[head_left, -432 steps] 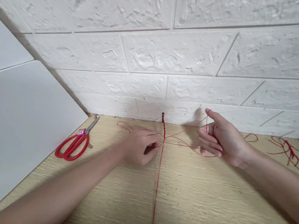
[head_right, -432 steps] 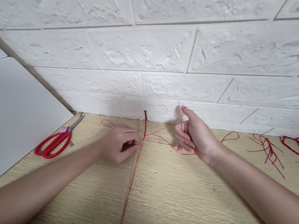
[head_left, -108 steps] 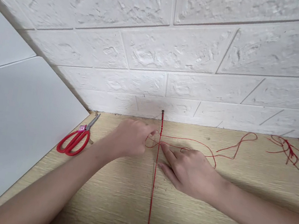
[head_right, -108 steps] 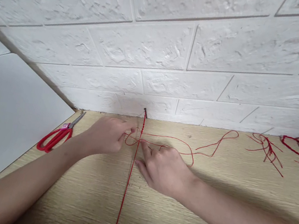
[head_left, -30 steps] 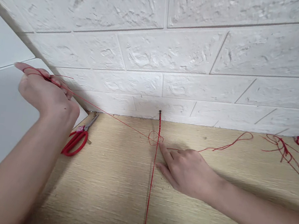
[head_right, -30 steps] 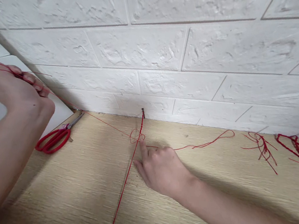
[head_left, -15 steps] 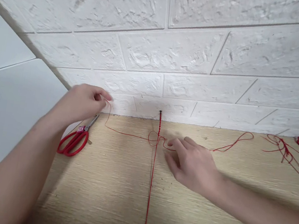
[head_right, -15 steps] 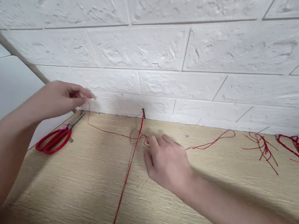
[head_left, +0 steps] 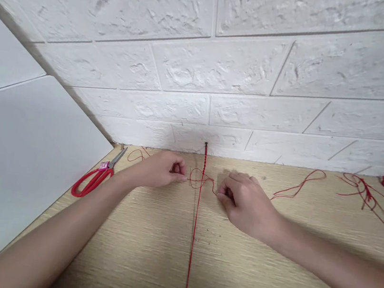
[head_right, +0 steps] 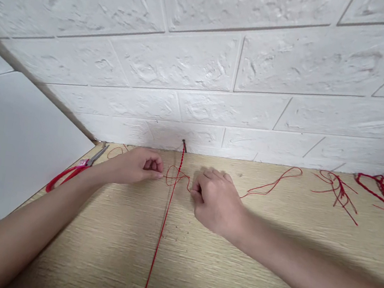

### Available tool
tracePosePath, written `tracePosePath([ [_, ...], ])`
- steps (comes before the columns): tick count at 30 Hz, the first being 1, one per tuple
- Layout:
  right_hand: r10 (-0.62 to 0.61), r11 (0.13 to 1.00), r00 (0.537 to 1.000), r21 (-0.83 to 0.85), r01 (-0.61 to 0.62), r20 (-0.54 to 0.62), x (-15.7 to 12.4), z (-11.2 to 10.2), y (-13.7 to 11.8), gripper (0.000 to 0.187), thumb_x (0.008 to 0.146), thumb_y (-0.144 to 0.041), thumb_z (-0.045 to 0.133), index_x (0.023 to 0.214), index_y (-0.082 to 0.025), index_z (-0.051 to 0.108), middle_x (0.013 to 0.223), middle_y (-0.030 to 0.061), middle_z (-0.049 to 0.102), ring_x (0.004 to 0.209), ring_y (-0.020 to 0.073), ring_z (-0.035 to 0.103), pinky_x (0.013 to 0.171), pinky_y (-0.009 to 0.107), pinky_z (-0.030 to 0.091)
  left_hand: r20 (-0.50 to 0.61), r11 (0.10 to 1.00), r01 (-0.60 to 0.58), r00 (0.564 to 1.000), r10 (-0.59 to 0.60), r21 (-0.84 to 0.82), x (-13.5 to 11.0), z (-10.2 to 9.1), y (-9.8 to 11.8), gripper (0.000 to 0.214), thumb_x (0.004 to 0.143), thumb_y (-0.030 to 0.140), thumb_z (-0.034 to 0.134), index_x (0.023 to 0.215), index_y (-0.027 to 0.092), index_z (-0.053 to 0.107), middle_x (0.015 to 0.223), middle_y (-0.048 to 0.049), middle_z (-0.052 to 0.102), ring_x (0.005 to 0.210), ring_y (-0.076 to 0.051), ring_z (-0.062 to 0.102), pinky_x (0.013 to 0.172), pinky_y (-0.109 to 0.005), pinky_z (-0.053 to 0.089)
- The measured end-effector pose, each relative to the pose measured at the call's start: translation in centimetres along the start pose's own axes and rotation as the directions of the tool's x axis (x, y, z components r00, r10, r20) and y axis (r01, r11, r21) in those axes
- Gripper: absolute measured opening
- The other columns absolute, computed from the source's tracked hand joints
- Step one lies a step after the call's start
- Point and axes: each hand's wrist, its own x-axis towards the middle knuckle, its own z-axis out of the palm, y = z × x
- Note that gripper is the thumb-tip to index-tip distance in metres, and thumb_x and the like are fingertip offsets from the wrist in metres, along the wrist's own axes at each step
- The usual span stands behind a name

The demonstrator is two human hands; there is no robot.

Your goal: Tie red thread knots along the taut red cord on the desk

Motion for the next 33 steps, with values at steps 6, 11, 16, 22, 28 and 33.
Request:
tracePosePath([
  [6,0.009,0.994,1.0,-0.11,-0.006,0.027,0.0,-0.6,0.0,0.013,0.082,-0.016,0.055,0.071,-0.02,0.049,0.077,0.0028,0.058,0.074,0.0192,0.051,0.071,0.033,0.033,0.193,0.996,0.029,0.98,-0.044,0.08,-1.0,-1.7,-0.5,0.017,0.081,0.034,0.059,0.075,0.019,0.066,0.071,-0.0002,0.065,0.063,-0.014,0.053,0.057,-0.025,0.034],
  [11,-0.039,0.997,0.998,-0.064,0.035,-0.059,0.1,0.1,0.1,0.014,0.09,-0.031,0.059,0.085,-0.02,0.052,0.086,0.0049,0.06,0.081,0.0211,0.051,0.073,0.034,0.035,0.132,1.0,0.02,0.991,-0.022,0.019,-1.1,-1.5,-0.4,0.023,0.079,0.041,0.065,0.086,0.02,0.066,0.077,-0.0002,0.066,0.067,-0.015,0.056,0.058,-0.025,0.037],
  [16,-0.03,0.997,0.997,0.064,0.034,-0.067,0.2,0.7,0.8,0.01,0.09,-0.015,0.053,0.082,-0.02,0.056,0.087,0.0048,0.061,0.086,0.0214,0.052,0.078,0.036,0.038,0.173,1.0,-0.009,0.985,0.013,-0.025,-0.7,-0.5,-0.5,0.024,0.083,0.042,0.061,0.078,0.018,0.066,0.071,-0.0005,0.061,0.063,-0.013,0.05,0.055,-0.025,0.035],
  [22,0.178,0.831,0.974,0.552,-0.072,-0.142,0.5,0.5,1.1,0.013,0.096,-0.03,0.051,0.088,-0.021,0.053,0.099,0.0083,0.066,0.093,0.0226,0.061,0.08,0.037,0.046,0.177,0.997,0.027,0.984,-0.014,-0.073,-1.0,-1.4,-0.3,0.023,0.08,0.042,0.063,0.079,0.019,0.066,0.071,0.0,0.061,0.062,-0.013,0.05,0.055,-0.025,0.035],
  [28,0.137,0.436,0.99,0.9,-0.029,-0.035,1.2,0.7,1.8,0.021,0.1,-0.043,0.05,0.093,-0.024,0.044,0.076,0.0008,0.067,0.085,0.0196,0.067,0.088,0.04,0.05,0.132,0.992,0.03,0.991,-0.014,-0.12,-0.8,-1.1,-0.5,0.021,0.079,0.04,0.064,0.084,0.02,0.069,0.074,-0.0001,0.065,0.067,-0.014,0.055,0.058,-0.024,0.039],
  [33,0.178,0.63,0.981,0.774,-0.056,-0.074,0.8,0.6,1.2,0.021,0.099,-0.041,0.051,0.092,-0.023,0.047,0.067,-0.0045,0.051,0.063,0.0135,0.049,0.061,0.028,0.041,0.187,0.993,0.041,0.982,-0.02,-0.109,-1.0,-1.4,-0.5,0.022,0.077,0.038,0.065,0.089,0.02,0.071,0.076,-0.0004,0.066,0.068,-0.014,0.057,0.06,-0.024,0.042],
])
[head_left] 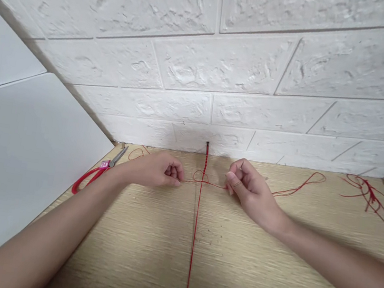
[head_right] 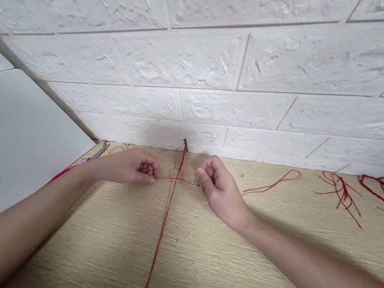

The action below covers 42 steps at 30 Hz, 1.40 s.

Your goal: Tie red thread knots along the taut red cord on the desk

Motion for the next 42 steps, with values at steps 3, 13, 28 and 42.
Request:
tracePosePath([
  [3,-0.016,0.987,1.0,-0.161,0.016,0.002,-0.4,0.2,-0.6,0.019,0.1,-0.038,0.049,0.088,-0.022,0.046,0.068,-0.0052,0.044,0.06,0.0122,0.041,0.056,0.027,0.034,0.022,0.999,0.02,1.0,-0.02,0.028,-0.3,-0.3,0.0,0.023,0.075,0.037,0.067,0.09,0.02,0.072,0.074,-0.0005,0.065,0.067,-0.014,0.057,0.059,-0.023,0.042],
  [13,-0.05,0.867,0.999,-0.496,0.049,0.013,-0.5,-0.1,-0.5,0.012,0.097,-0.027,0.046,0.088,-0.022,0.049,0.069,-0.0017,0.053,0.062,0.0154,0.048,0.06,0.03,0.035,0.118,0.986,0.077,0.988,-0.095,0.146,-1.0,-1.0,-0.1,0.023,0.07,0.031,0.069,0.091,0.022,0.068,0.081,-0.0002,0.067,0.073,-0.016,0.061,0.061,-0.024,0.04],
  [28,-0.182,0.847,0.979,-0.491,0.202,0.087,-0.4,2.0,-2.7,0.045,0.083,-0.009,0.053,0.126,-0.023,0.046,0.12,0.011,0.059,0.107,0.025,0.058,0.084,0.039,0.05,-0.332,0.982,-0.033,0.943,-0.032,-0.186,0.8,4.6,4.1,0.044,0.089,0.037,0.057,0.131,0.025,0.052,0.102,-0.0054,0.069,0.07,-0.016,0.062,0.059,-0.028,0.043],
  [42,-0.124,0.798,0.989,-0.584,0.149,0.083,0.2,3.6,-0.5,0.048,0.087,-0.009,0.049,0.133,-0.021,0.045,0.089,0.0044,0.062,0.088,0.0221,0.058,0.079,0.037,0.046,-0.555,0.961,-0.102,0.83,-0.059,-0.256,1.6,8.3,3.1,0.025,0.087,0.024,0.054,0.111,0.023,0.059,0.074,0.002,0.062,0.06,-0.013,0.056,0.059,-0.029,0.044],
])
